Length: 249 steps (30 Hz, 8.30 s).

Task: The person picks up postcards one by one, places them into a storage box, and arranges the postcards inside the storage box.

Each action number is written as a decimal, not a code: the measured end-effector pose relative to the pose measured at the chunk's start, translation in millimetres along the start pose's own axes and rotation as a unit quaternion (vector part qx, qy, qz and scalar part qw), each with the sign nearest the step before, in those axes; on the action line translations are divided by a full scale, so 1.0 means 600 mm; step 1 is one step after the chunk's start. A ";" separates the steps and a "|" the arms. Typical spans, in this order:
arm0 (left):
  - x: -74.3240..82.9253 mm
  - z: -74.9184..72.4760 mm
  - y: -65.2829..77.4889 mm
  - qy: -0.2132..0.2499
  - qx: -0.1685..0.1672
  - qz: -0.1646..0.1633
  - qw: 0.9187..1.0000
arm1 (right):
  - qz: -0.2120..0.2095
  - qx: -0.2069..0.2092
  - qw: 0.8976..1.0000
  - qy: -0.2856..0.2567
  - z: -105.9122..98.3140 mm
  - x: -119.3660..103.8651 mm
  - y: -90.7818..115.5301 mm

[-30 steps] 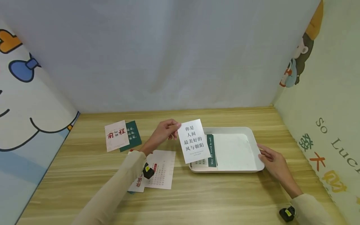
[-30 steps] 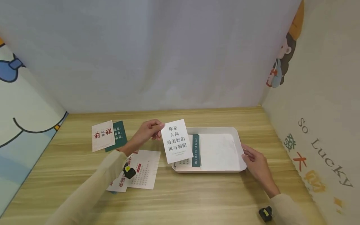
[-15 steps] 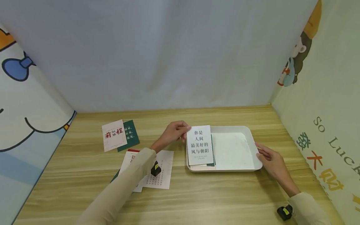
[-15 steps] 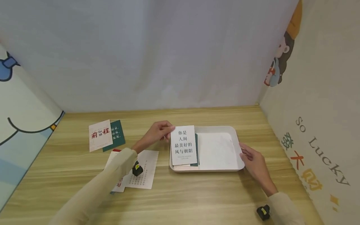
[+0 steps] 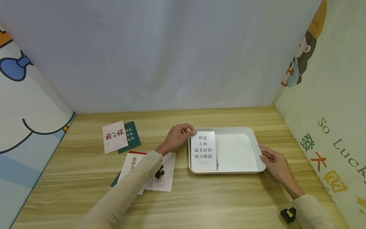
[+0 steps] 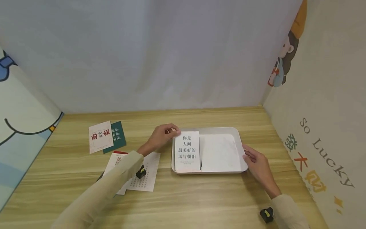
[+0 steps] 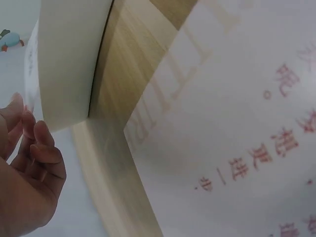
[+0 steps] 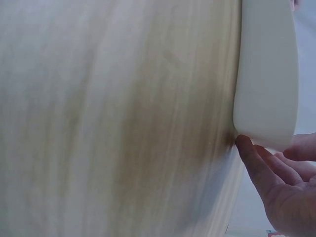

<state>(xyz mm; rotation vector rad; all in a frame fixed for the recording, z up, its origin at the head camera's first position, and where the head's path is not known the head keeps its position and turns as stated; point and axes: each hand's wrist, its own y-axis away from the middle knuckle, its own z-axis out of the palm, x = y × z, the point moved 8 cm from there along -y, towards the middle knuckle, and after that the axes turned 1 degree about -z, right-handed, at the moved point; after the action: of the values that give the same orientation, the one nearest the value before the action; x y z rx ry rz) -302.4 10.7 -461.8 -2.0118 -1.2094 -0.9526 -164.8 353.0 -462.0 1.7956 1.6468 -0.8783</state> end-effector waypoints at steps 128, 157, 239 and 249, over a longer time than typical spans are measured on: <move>-0.246 -0.337 0.201 0.242 0.106 -0.271 0.926 | -0.001 -0.008 1.000 0.019 0.003 0.003 -0.003; -0.155 -0.259 0.147 0.248 0.043 -0.219 0.943 | -0.009 -0.005 1.000 0.024 0.004 0.006 -0.004; -0.015 -0.016 0.071 0.017 0.107 -0.172 0.979 | -0.028 -0.006 1.000 -0.007 0.005 -0.005 -0.006; -0.059 -0.115 0.107 -0.018 0.165 -0.174 0.971 | -0.017 -0.002 1.000 0.005 -0.006 0.002 0.000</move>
<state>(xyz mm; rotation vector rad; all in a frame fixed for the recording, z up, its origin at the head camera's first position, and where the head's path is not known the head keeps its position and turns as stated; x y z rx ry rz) -274.6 -85.8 -460.1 -1.5925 -1.6578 -0.8087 -164.7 356.9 -460.6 1.7772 1.6891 -0.8811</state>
